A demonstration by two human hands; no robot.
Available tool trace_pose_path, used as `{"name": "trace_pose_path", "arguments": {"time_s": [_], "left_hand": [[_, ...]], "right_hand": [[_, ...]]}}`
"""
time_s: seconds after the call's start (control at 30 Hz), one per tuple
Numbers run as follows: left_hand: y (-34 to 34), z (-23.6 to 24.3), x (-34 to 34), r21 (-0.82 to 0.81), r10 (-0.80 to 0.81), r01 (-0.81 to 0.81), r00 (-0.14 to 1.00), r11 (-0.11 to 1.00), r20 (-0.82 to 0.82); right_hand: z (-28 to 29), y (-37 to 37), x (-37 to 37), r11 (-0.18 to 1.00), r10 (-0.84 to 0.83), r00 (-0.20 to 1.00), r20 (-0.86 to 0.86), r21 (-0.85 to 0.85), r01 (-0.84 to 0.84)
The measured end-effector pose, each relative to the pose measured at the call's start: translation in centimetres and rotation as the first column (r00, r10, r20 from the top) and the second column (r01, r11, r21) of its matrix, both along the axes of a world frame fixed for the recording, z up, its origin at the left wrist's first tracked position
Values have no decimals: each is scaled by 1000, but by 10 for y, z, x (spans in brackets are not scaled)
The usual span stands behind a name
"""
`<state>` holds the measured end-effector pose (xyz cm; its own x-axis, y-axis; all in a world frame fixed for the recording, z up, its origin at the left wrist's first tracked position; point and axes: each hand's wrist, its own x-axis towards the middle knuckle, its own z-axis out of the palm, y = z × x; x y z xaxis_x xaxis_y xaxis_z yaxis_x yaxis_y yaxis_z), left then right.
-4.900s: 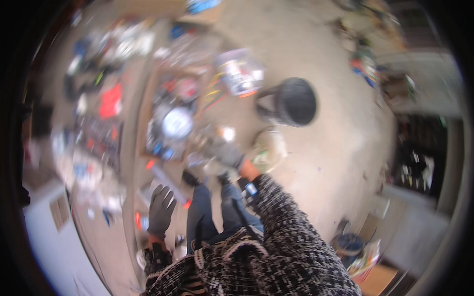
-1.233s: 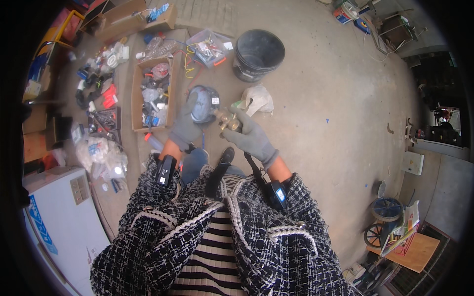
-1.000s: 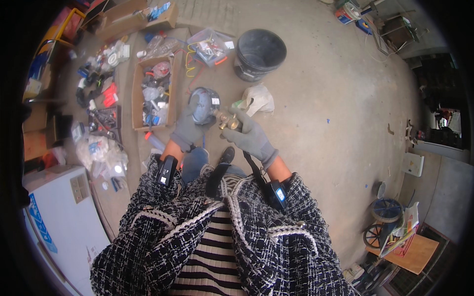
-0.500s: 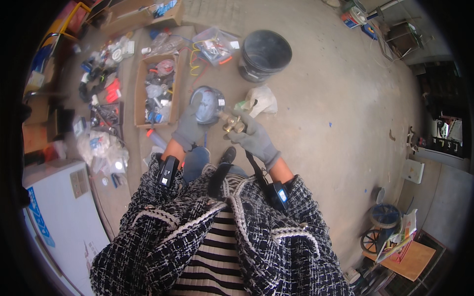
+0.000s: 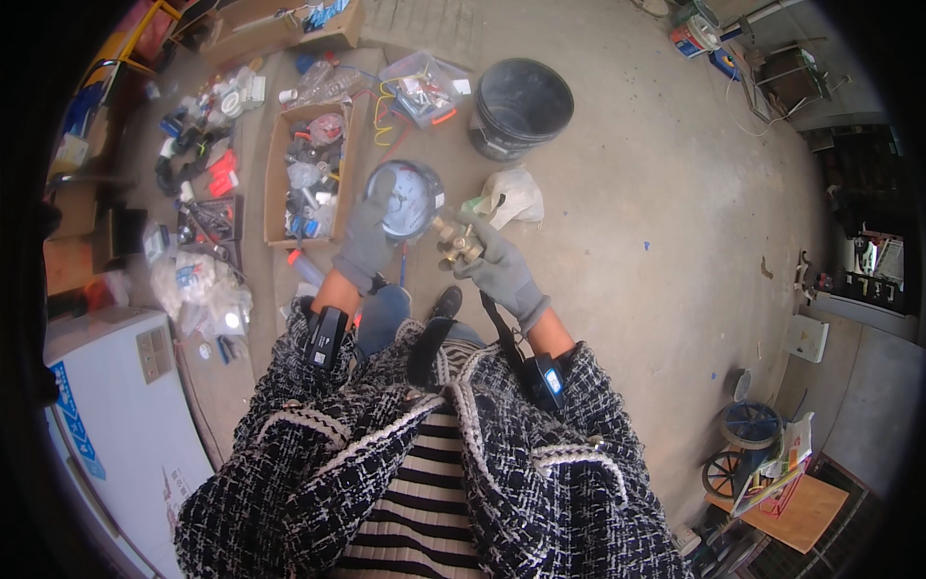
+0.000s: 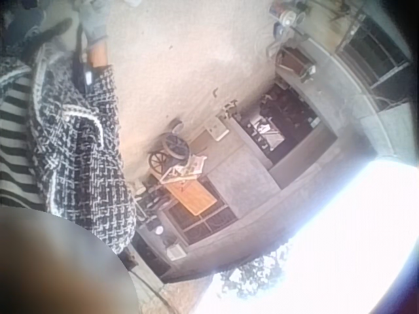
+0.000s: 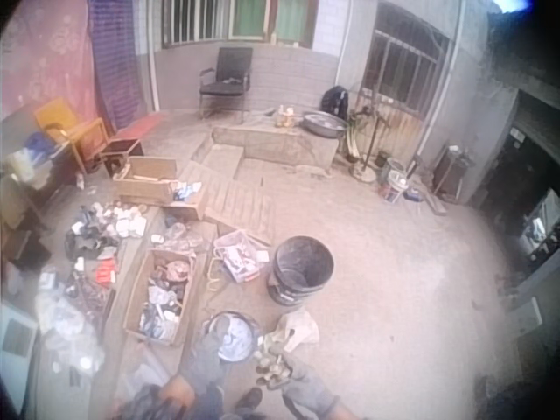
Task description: The person sorts and organizes hardware items in a cluttered workshop. They pick up a teal plastic flange and place it into a bucket, then gather several plastic bags and put them into a large sack. They walk to a workbench, pick up a small blue packet and a caulking gun, and place them in a box. Finally, they pick up a pressure gauge and a brass valve, inspect them briefly, and place them in the sack.
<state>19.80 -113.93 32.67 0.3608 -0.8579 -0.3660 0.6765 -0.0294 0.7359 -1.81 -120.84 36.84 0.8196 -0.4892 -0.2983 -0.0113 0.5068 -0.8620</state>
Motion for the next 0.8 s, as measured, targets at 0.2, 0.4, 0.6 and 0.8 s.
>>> {"name": "trace_pose_path", "arguments": {"time_s": [0.2, 0.4, 0.6, 0.8], "left_hand": [[-6, 2, -1, -5, 55, -55, 978, 998, 202], [-10, -9, -2, -56, 139, -128, 953, 990, 269], [-4, -11, 1, -225, 237, -77, 366, 971, 900], [0, -8, 6, -273, 273, -11, 100, 962, 957]], "right_hand": [[-1, -3, -2, 1000, -25, 1000, -5, -2, 25], [-2, -7, -1, 998, -46, 999, 0, -40, 46], [-1, -7, 0, 987, -62, 997, -39, -150, 55], [-1, -3, 0, 981, -82, 996, -45, -182, 72]]}}
